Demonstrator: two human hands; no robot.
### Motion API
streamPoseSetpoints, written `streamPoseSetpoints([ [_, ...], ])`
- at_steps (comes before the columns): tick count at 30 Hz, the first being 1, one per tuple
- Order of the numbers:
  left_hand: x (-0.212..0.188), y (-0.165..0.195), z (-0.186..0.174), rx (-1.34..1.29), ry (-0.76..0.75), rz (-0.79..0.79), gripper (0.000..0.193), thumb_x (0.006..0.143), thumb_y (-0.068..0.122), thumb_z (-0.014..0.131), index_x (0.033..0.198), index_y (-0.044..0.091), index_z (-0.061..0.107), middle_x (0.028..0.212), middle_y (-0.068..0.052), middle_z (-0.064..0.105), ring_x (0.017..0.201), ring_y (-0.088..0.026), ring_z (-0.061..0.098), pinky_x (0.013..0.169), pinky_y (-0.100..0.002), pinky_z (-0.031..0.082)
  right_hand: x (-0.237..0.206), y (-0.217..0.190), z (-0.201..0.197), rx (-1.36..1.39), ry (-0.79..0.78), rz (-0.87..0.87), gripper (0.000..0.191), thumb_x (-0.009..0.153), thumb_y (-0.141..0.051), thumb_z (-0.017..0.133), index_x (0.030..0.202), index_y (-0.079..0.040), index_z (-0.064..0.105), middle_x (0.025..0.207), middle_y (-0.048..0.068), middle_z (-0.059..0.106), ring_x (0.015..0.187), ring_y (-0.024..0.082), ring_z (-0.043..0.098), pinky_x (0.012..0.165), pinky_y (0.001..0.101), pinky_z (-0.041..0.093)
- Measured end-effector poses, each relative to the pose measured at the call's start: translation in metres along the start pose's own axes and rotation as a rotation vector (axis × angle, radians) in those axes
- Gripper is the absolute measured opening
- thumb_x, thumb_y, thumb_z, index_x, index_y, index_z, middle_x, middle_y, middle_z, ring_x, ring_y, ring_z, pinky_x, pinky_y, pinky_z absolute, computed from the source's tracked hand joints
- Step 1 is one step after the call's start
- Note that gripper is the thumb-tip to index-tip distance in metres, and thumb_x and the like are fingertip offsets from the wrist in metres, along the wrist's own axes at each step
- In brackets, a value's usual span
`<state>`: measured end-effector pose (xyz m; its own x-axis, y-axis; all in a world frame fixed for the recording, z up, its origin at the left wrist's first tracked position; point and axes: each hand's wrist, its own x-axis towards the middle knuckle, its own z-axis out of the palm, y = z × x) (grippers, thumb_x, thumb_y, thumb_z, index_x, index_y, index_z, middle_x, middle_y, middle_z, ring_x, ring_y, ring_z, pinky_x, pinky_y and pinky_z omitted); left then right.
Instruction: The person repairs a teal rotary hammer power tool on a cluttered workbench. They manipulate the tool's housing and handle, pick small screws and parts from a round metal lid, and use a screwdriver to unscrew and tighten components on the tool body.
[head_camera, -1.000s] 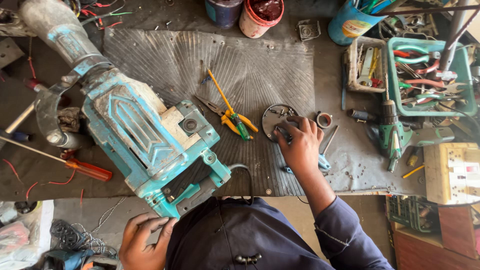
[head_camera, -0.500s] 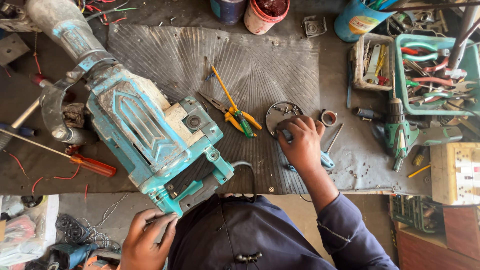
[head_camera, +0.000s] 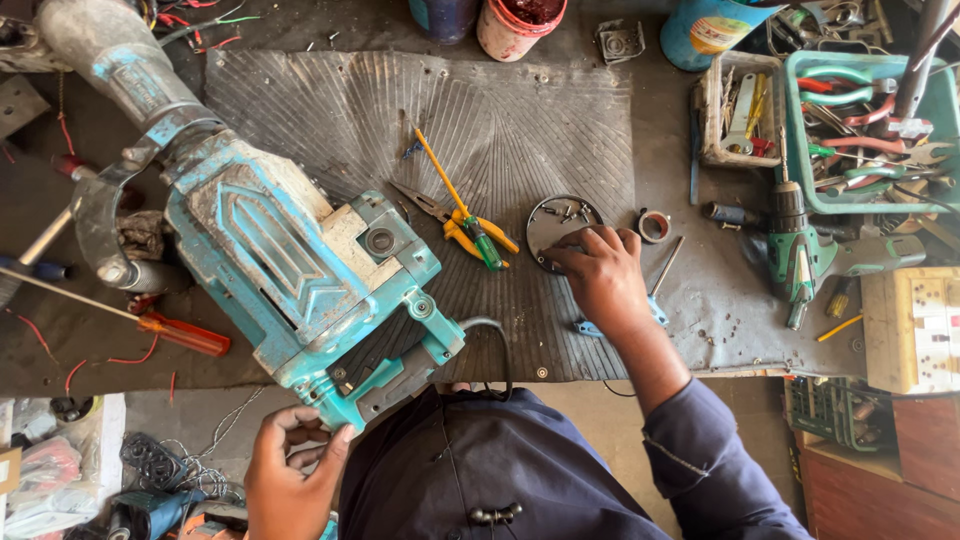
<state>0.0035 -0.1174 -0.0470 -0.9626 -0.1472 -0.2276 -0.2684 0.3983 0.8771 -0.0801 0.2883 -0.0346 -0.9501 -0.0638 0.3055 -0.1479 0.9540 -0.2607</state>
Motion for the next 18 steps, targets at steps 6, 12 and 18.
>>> streamPoseSetpoints([
  [6,0.001,-0.021,0.005,-0.281,-0.066,-0.042,0.057,0.086,0.007,0.072,0.133,-0.003,0.04,0.11,-0.016,0.063,0.096,-0.018,0.065,0.078,-0.033,0.059,0.006,0.014,-0.009,0.016,-0.077,-0.108,0.025,0.078,-0.01,0.074,0.097,-0.024,0.081,0.107,-0.005,0.07,0.11,0.021,0.061,0.096,0.0431,0.04],
  [12,-0.006,-0.042,0.008,-0.501,-0.069,-0.098,0.044,0.097,0.013,0.058,0.135,-0.002,0.045,0.109,-0.016,0.066,0.092,-0.019,0.066,0.077,-0.036,0.059,0.006,0.014,-0.013,0.084,-0.098,-0.063,0.024,0.081,-0.014,0.078,0.104,-0.02,0.079,0.109,-0.004,0.07,0.111,0.022,0.061,0.097,0.0425,0.04],
  [18,-0.01,-0.043,0.01,-0.494,-0.062,-0.119,0.039,0.099,0.014,0.059,0.131,-0.004,0.05,0.106,-0.015,0.066,0.09,-0.018,0.066,0.077,-0.035,0.058,0.01,0.014,-0.018,0.045,-0.174,-0.094,0.025,0.075,-0.012,0.078,0.095,-0.025,0.082,0.111,-0.004,0.071,0.11,0.021,0.061,0.095,0.0435,0.041],
])
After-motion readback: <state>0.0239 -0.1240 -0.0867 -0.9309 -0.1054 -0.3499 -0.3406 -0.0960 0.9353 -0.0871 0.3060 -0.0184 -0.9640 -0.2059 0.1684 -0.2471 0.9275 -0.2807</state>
